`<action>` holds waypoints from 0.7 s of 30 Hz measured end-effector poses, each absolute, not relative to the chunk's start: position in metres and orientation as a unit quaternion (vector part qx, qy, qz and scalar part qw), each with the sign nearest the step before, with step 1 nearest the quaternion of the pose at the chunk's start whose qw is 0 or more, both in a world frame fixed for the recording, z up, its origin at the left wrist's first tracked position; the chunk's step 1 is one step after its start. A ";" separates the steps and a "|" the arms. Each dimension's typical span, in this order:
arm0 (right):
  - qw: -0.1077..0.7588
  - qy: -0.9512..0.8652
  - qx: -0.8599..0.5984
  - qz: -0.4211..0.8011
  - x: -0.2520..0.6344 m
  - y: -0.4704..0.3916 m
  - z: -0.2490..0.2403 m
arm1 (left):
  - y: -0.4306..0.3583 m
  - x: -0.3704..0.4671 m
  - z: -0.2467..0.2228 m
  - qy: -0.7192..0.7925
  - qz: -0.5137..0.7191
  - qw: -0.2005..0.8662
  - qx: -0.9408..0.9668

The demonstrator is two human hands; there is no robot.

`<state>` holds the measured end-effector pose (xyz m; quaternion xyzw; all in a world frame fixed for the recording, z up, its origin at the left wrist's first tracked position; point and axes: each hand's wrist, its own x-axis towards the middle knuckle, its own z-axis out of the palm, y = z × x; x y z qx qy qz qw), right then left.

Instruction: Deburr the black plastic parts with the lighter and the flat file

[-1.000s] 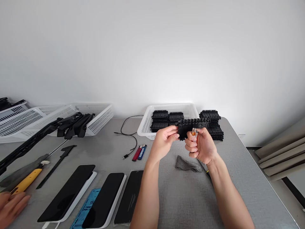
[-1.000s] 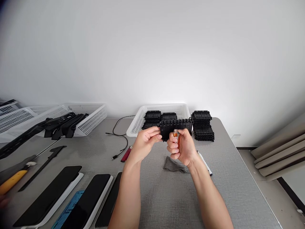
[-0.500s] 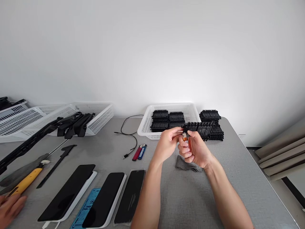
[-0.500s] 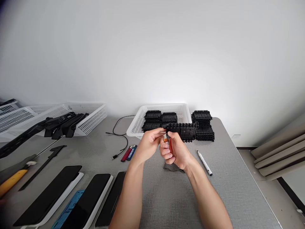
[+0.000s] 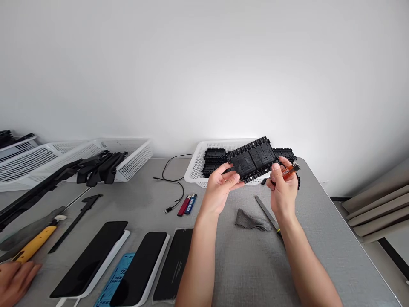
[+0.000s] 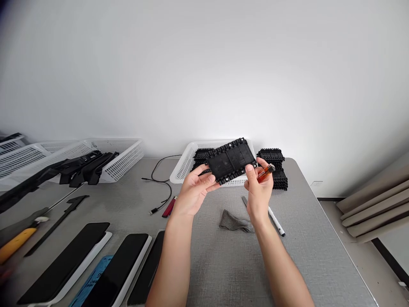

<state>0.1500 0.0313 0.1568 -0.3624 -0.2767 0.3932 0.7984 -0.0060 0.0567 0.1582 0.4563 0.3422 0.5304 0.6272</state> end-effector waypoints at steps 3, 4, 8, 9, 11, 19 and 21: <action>0.797 -0.246 -0.349 0.427 0.151 0.034 0.156 | 0.053 -0.007 0.159 0.326 0.496 0.648 0.477; 0.794 -0.235 -0.348 0.439 0.152 0.034 0.155 | 0.052 -0.007 0.159 0.322 0.484 0.652 0.486; 0.761 -0.215 -0.374 0.485 0.154 0.039 0.152 | 0.050 -0.004 0.155 0.301 0.447 0.656 0.528; 0.759 -0.214 -0.380 0.484 0.154 0.040 0.151 | 0.049 -0.003 0.155 0.293 0.441 0.655 0.540; 0.756 -0.228 -0.384 0.478 0.156 0.042 0.149 | 0.049 -0.002 0.156 0.279 0.424 0.649 0.566; 0.715 -0.370 -0.421 0.417 0.170 0.046 0.140 | 0.054 -0.007 0.150 0.377 0.459 0.560 0.577; 0.701 -0.403 -0.442 0.389 0.171 0.046 0.139 | 0.056 -0.007 0.150 0.382 0.457 0.543 0.592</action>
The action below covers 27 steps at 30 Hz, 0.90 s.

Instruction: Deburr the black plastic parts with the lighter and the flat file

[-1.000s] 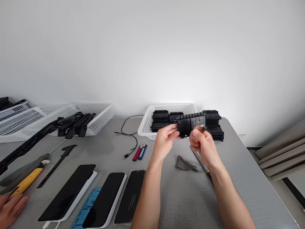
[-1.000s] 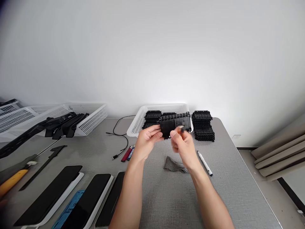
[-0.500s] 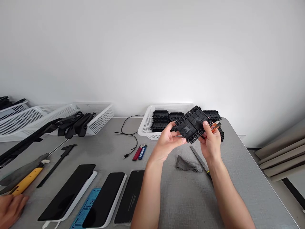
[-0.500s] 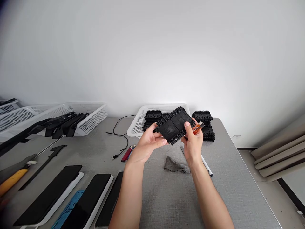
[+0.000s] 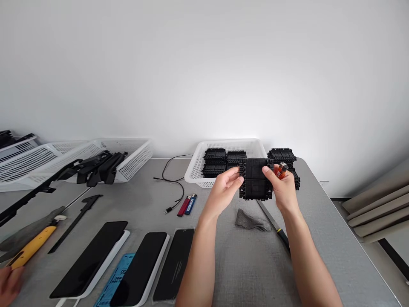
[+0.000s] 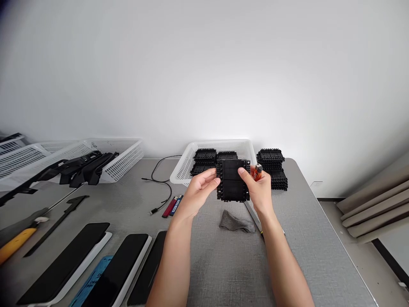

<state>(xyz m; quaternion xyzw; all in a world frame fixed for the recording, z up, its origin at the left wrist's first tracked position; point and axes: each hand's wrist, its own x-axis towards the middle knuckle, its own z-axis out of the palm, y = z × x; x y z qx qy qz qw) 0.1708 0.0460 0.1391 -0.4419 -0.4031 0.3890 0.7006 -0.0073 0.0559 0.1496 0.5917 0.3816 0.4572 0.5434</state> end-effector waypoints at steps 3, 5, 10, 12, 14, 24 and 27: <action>0.674 -0.445 -0.471 0.354 0.170 0.044 0.142 | 0.058 -0.007 0.151 0.374 0.451 0.535 0.609; 0.674 -0.454 -0.481 0.330 0.169 0.039 0.147 | 0.058 -0.007 0.151 0.374 0.450 0.531 0.612; 0.716 -0.414 -0.449 0.337 0.171 0.020 0.161 | 0.059 -0.008 0.151 0.378 0.467 0.504 0.620; 0.692 -0.420 -0.415 0.415 0.170 0.014 0.165 | 0.059 -0.008 0.151 0.377 0.469 0.495 0.627; 0.627 -0.431 -0.381 0.525 0.166 0.012 0.167 | 0.058 -0.007 0.152 0.377 0.466 0.490 0.633; 0.466 -0.390 -0.366 0.705 0.146 0.027 0.158 | 0.051 -0.004 0.157 0.365 0.436 0.484 0.665; 0.464 -0.378 -0.367 0.712 0.148 0.028 0.158 | 0.050 -0.003 0.158 0.367 0.428 0.472 0.678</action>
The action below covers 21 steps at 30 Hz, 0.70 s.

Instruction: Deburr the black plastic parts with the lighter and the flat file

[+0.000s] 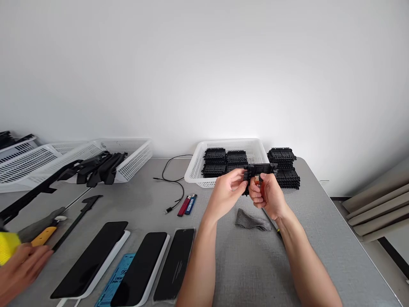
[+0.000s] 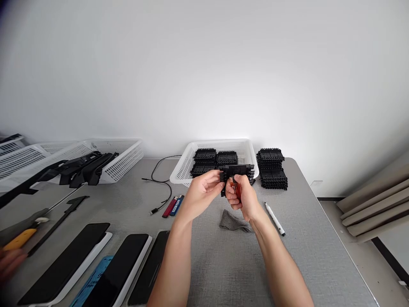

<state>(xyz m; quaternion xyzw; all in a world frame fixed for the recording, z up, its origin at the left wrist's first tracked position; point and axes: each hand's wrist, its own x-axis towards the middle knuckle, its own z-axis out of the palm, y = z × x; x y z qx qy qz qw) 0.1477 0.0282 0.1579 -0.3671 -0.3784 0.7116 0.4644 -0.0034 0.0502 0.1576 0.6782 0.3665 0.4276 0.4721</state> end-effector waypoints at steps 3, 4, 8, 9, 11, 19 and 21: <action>0.456 -0.376 -0.369 0.717 0.149 0.029 0.158 | 0.049 -0.003 0.158 0.369 0.424 0.456 0.690; 0.453 -0.376 -0.369 0.720 0.150 0.029 0.159 | 0.049 -0.003 0.158 0.369 0.424 0.452 0.692; 0.448 -0.367 -0.369 0.727 0.152 0.030 0.160 | 0.049 -0.003 0.160 0.367 0.423 0.449 0.697; 0.450 -0.361 -0.368 0.729 0.152 0.030 0.161 | 0.048 -0.002 0.160 0.366 0.423 0.448 0.697; 0.460 -0.348 -0.361 0.732 0.153 0.030 0.161 | 0.048 -0.002 0.161 0.364 0.427 0.447 0.697; 0.505 -0.296 -0.322 0.744 0.146 0.028 0.162 | 0.048 -0.002 0.161 0.381 0.444 0.431 0.687; 0.518 -0.287 -0.308 0.744 0.145 0.028 0.161 | 0.049 -0.003 0.159 0.387 0.446 0.425 0.686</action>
